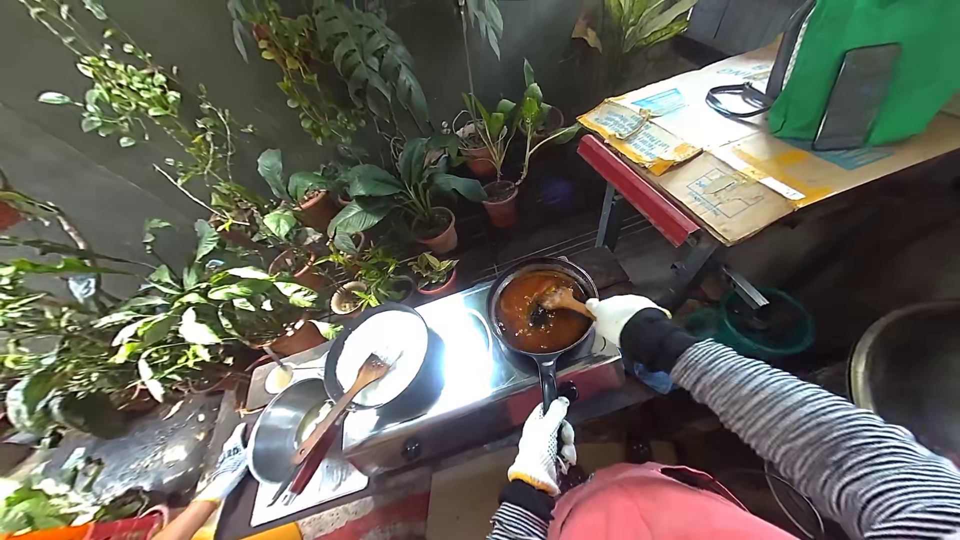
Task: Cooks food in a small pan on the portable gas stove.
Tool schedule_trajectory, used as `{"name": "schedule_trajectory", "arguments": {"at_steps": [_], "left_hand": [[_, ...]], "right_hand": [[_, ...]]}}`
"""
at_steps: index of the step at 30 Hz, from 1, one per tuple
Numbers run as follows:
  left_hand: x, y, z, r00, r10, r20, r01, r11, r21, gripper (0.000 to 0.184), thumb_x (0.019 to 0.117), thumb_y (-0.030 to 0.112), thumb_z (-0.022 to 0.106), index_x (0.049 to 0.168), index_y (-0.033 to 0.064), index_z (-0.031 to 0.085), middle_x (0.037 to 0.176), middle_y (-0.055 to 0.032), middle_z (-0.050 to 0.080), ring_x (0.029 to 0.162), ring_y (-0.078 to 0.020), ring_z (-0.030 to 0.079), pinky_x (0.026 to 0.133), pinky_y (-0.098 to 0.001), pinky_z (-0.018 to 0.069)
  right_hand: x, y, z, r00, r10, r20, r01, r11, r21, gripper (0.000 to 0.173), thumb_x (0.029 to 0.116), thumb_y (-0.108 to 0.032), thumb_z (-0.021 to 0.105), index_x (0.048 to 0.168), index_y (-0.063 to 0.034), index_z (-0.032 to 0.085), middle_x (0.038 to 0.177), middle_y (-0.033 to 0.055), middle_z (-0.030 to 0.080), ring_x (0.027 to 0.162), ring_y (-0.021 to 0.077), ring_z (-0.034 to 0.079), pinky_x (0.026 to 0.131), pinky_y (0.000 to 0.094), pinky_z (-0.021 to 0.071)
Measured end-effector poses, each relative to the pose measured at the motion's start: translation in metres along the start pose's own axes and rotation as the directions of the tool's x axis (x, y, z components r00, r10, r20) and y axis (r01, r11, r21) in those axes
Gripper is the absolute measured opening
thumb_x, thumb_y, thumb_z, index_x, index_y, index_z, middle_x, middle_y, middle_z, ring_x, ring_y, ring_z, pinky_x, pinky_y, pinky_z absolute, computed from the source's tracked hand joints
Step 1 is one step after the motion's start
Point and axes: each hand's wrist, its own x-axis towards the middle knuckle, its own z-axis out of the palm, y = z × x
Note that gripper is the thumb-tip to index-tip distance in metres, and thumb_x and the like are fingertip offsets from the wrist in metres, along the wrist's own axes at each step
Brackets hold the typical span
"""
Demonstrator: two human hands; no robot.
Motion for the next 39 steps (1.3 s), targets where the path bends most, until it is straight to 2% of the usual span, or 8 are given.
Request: {"name": "schedule_trajectory", "arguments": {"at_steps": [4,8,12,17,23,27,32,39], "left_hand": [[-0.003,0.002,0.001,1.0,0.003,-0.004,-0.003,1.0,0.027,0.034,0.1081,0.031,0.053,0.131,0.0064,0.055,0.06,-0.0045,0.05,0.041,-0.0121,0.048,0.035,-0.0239,0.0416],[-0.003,0.003,0.002,1.0,-0.003,-0.012,0.003,1.0,0.029,0.033,0.1079,0.032,0.054,0.13,0.0067,0.054,0.06,-0.0041,0.05,0.04,-0.0122,0.049,0.035,-0.0241,0.0424],[-0.001,0.001,0.0,1.0,0.0,0.0,0.0,1.0,0.018,0.033,0.1078,0.031,0.054,0.129,0.0065,0.054,0.059,-0.0043,0.049,0.04,-0.0124,0.048,0.035,-0.0245,0.0422],[-0.003,0.001,0.001,1.0,0.003,-0.008,-0.003,0.999,0.037,0.033,0.1081,0.032,0.053,0.129,0.0066,0.054,0.06,-0.0044,0.05,0.041,-0.0122,0.048,0.035,-0.0241,0.0422],[-0.001,0.0,0.001,1.0,0.004,-0.015,-0.004,1.0,0.019,0.032,0.1073,0.031,0.055,0.127,0.0057,0.055,0.059,-0.0046,0.05,0.041,-0.0125,0.049,0.036,-0.0245,0.0429],[-0.002,0.002,0.001,1.0,-0.001,-0.012,0.001,1.0,0.023,0.032,0.1072,0.032,0.055,0.126,0.0065,0.055,0.059,-0.0042,0.05,0.041,-0.0119,0.049,0.036,-0.0238,0.0425],[-0.002,0.003,0.001,1.0,-0.007,-0.003,0.007,1.0,0.025,0.033,0.1082,0.031,0.053,0.13,0.0062,0.054,0.059,-0.0045,0.051,0.041,-0.0121,0.049,0.036,-0.024,0.043],[-0.003,0.003,0.001,1.0,0.002,-0.008,-0.002,0.999,0.034,0.033,0.108,0.031,0.053,0.131,0.0065,0.054,0.06,-0.0048,0.051,0.041,-0.0121,0.049,0.036,-0.0238,0.0422]], "right_hand": [[-0.019,-0.018,0.01,0.991,-0.083,0.109,0.085,0.996,-0.013,0.05,0.1069,-0.028,0.049,0.155,-0.0187,0.041,0.12,0.026,0.069,0.115,0.0476,0.066,0.094,0.0679,0.0508],[-0.055,0.006,-0.021,0.98,-0.112,0.163,0.131,0.985,-0.112,0.042,0.1059,-0.025,0.05,0.147,-0.0174,0.051,0.117,0.0239,0.07,0.112,0.046,0.066,0.091,0.0675,0.0511],[-0.014,0.015,-0.008,1.0,-0.018,0.023,0.019,0.999,-0.041,0.036,0.101,-0.022,0.057,0.136,-0.0162,0.06,0.116,0.0201,0.071,0.111,0.0433,0.068,0.089,0.0673,0.0529],[-0.024,-0.012,0.0,0.991,-0.089,0.099,0.096,0.993,-0.066,0.049,0.1072,-0.02,0.045,0.156,-0.0194,0.04,0.121,0.0263,0.068,0.115,0.0479,0.065,0.094,0.0669,0.0508],[-0.048,-0.011,-0.015,0.994,-0.1,0.044,0.104,0.99,-0.094,0.046,0.1081,-0.024,0.044,0.154,-0.026,0.044,0.113,0.022,0.071,0.108,0.0448,0.069,0.088,0.0646,0.0538],[-0.03,-0.019,0.007,0.985,-0.137,0.103,0.141,0.989,-0.032,0.049,0.108,-0.027,0.044,0.156,-0.0213,0.039,0.12,0.0265,0.068,0.114,0.0484,0.066,0.093,0.0674,0.051],[-0.06,0.012,-0.006,0.982,-0.097,0.162,0.11,0.991,-0.077,0.043,0.1081,-0.024,0.045,0.151,-0.0167,0.046,0.117,0.0276,0.069,0.112,0.0503,0.066,0.091,0.0706,0.0503],[-0.003,0.001,0.003,0.999,-0.023,0.047,0.024,1.0,-0.013,0.046,0.1058,-0.025,0.049,0.151,-0.0181,0.047,0.122,0.0241,0.069,0.116,0.0467,0.066,0.094,0.0683,0.0508]]}}
